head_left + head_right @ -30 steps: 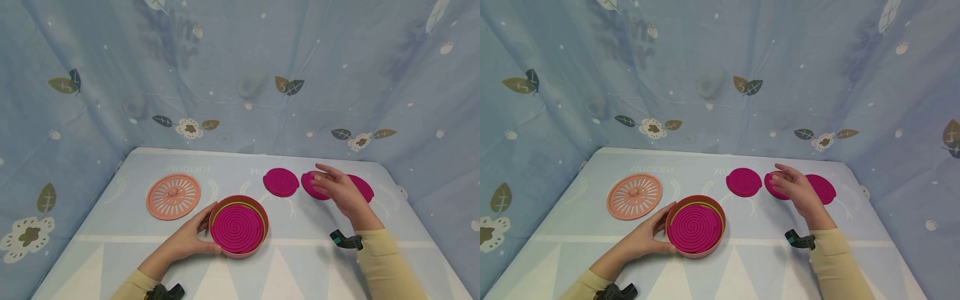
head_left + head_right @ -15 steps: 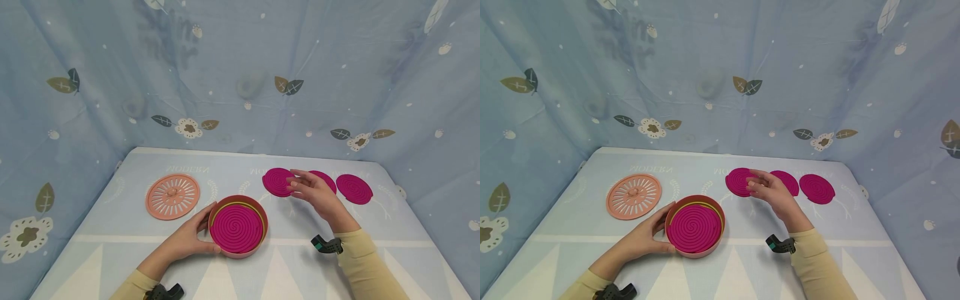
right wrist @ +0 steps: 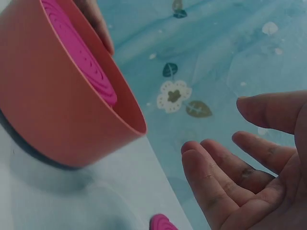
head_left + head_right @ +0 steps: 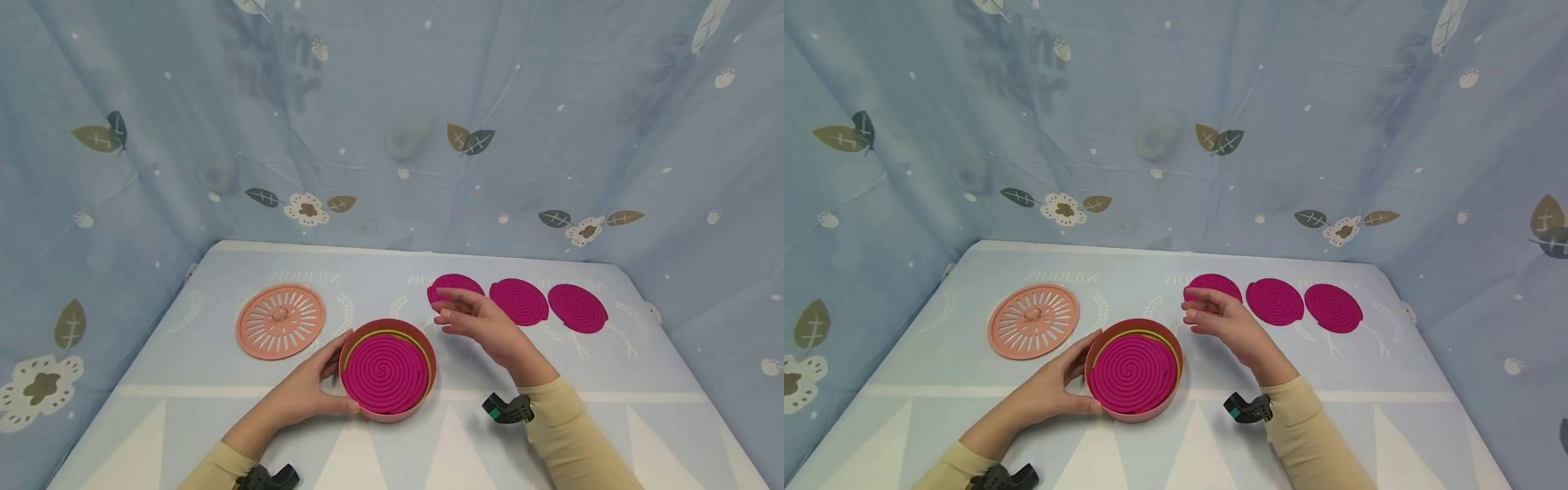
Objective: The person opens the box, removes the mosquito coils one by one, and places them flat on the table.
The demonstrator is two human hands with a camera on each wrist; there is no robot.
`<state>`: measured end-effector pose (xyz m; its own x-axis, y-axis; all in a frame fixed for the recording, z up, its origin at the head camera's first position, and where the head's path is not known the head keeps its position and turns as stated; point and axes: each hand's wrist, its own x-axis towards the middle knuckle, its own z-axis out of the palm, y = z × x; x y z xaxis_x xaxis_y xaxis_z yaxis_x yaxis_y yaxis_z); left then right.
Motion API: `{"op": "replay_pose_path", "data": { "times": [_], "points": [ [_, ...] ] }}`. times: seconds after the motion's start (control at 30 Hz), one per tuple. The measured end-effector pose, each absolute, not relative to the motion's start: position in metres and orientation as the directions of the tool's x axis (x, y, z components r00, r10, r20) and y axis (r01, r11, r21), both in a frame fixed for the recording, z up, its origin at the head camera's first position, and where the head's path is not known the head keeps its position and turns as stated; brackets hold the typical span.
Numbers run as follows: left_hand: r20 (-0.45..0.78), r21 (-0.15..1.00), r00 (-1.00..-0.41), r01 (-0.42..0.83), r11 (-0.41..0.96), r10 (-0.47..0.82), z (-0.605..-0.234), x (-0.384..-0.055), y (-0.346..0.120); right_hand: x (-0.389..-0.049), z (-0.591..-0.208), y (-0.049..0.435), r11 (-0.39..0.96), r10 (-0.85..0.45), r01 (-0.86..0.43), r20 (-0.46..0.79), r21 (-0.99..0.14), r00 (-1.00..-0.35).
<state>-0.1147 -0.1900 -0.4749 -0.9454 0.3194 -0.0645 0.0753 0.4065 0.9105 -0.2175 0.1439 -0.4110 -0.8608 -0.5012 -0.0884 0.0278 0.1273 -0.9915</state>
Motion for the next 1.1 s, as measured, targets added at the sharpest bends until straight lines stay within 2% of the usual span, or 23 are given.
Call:
{"op": "replay_pose_path", "data": {
  "times": [0.43,0.83,1.1],
  "points": [
    [-0.067,0.907,-0.949,0.071,0.415,0.308,-0.473,-0.115,-0.191,-0.206,-0.418,0.115,0.202,-0.615,-0.039,-0.096,-0.979,-0.782],
    [-0.055,0.908,-0.948,0.082,0.411,0.312,-0.473,-0.114,-0.192,-0.19,-0.412,0.104,0.289,-0.658,-0.091,-0.129,-0.953,-0.742],
    [-0.061,0.906,-0.946,0.082,0.415,0.32,-0.475,-0.115,-0.19,-0.188,-0.411,0.106,0.273,-0.674,-0.093,-0.122,-0.957,-0.728]
  ]
}}
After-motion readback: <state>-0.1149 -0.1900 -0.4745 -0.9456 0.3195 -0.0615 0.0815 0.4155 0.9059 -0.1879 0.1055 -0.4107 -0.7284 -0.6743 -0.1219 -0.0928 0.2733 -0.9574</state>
